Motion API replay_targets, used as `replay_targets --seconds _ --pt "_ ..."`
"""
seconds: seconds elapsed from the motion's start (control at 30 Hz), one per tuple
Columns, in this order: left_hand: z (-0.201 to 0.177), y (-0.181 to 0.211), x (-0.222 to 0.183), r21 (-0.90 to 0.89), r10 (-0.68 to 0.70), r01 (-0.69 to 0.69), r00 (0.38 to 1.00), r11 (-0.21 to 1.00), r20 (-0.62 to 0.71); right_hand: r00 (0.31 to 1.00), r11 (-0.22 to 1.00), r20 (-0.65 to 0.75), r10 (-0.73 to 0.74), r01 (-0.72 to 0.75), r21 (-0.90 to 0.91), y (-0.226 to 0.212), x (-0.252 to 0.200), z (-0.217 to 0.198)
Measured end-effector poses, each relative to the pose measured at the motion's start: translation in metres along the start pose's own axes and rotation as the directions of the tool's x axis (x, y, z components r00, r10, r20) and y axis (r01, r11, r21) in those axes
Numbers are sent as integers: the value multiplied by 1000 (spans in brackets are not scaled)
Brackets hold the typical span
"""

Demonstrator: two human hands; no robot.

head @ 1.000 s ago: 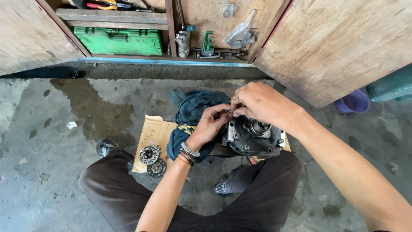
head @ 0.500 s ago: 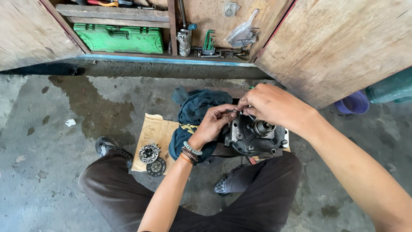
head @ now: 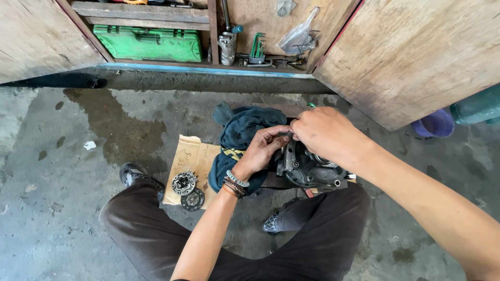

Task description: Repairing a mechanical pump assembly using hand tools

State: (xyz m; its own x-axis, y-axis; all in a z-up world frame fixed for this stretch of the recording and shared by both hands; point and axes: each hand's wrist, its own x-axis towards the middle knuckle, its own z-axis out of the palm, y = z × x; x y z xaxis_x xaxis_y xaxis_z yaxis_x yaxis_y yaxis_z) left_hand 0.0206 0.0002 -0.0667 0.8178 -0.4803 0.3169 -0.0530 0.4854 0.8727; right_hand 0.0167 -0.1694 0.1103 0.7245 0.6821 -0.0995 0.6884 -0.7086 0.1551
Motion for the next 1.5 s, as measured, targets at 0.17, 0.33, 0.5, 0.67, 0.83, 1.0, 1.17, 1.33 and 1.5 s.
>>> replay_targets --seconds 0.17,0.33,0.5,0.67,0.83,1.0,1.17,1.33,1.5 --pt "14 32 3 -75 -30 26 998 997 -48 1000 1000 -17 13 -12 17 -5 3 -11" --pt "19 37 4 -30 -32 30 997 999 -65 995 995 -40 92 -90 38 -7 0 9" --pt "24 39 10 36 41 -38 997 999 -68 989 993 -92 117 -117 10 -6 -4 14" --pt "25 43 10 39 18 -15 995 999 -94 976 985 -134 173 -172 12 -7 -4 21" --pt "28 51 8 18 -9 11 993 1000 -121 969 979 -146 197 -202 -19 -1 -2 34" --pt "28 52 6 81 -62 76 985 994 -162 950 953 -95 298 -302 -29 2 -2 45" --pt "28 64 4 97 -123 142 976 985 -177 925 926 39 378 -376 -35 -7 1 23" --pt "28 73 5 115 -150 174 970 978 -192 825 870 302 477 -492 -32 -13 6 -37" --pt "28 73 5 129 -132 150 982 980 -138 887 928 291 359 -371 -15 -15 7 -50"
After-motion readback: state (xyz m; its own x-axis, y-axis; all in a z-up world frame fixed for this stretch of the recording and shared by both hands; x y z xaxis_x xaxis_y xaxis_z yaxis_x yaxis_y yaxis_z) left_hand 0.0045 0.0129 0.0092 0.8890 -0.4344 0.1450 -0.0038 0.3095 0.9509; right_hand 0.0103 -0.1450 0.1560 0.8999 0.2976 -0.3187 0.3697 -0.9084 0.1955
